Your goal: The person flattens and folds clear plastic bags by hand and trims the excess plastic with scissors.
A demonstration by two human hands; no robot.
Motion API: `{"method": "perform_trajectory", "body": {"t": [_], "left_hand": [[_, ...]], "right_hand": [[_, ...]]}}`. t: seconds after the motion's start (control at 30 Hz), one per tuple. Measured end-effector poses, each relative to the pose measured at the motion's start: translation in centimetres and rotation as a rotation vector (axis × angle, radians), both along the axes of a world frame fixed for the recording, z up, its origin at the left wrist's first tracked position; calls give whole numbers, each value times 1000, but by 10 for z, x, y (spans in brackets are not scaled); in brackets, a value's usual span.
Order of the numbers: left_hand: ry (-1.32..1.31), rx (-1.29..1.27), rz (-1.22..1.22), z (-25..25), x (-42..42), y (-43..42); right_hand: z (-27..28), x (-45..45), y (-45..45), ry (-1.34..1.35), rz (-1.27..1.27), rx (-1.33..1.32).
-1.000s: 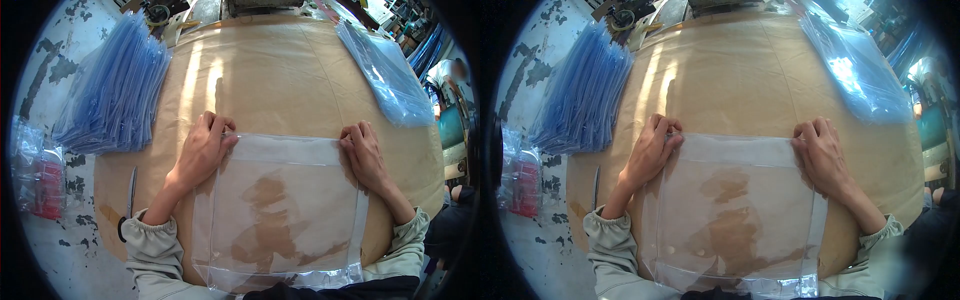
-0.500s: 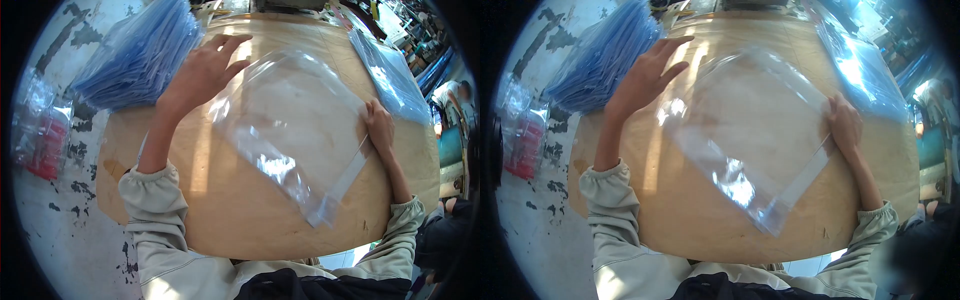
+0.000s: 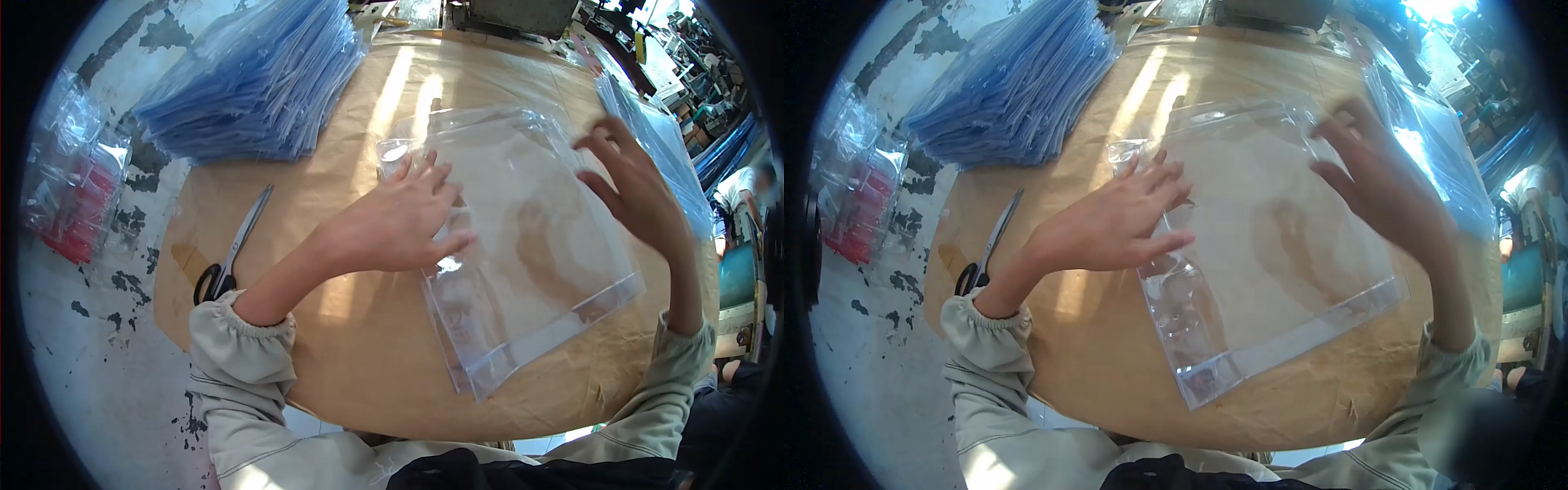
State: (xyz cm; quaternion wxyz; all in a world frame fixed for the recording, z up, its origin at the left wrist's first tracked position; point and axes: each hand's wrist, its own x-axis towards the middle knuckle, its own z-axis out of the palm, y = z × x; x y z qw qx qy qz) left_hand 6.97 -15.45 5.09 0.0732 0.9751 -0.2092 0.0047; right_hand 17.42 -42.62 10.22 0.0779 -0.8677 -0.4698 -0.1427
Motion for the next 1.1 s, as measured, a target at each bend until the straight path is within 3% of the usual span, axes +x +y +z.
{"method": "perform_trajectory", "body": {"t": [0.07,0.13,0.17,0.2,0.53,0.73,0.83,0.87,0.97,1.1], "left_hand": [[-132,36,86,-3,17,-6],[-222,42,126,-27,22,-7],[-266,43,145,-37,24,-7],[-189,-41,112,-43,27,-2],[-35,26,160,-29,29,-6],[-46,32,162,-26,30,-6],[75,117,186,-6,36,-10],[55,88,200,-7,43,-14],[-38,12,201,-23,63,-20],[-134,-26,155,-38,63,-19]], "right_hand": [[-17,37,25,50,91,148],[-62,65,41,-207,24,255],[-92,74,39,-177,-13,224],[-101,77,36,116,-75,156],[-91,78,37,116,-208,-90],[-83,83,32,87,-233,-83],[-60,109,25,411,-227,35],[-55,110,28,302,-154,93],[-71,113,45,323,28,332],[-93,111,47,112,32,114]]}}
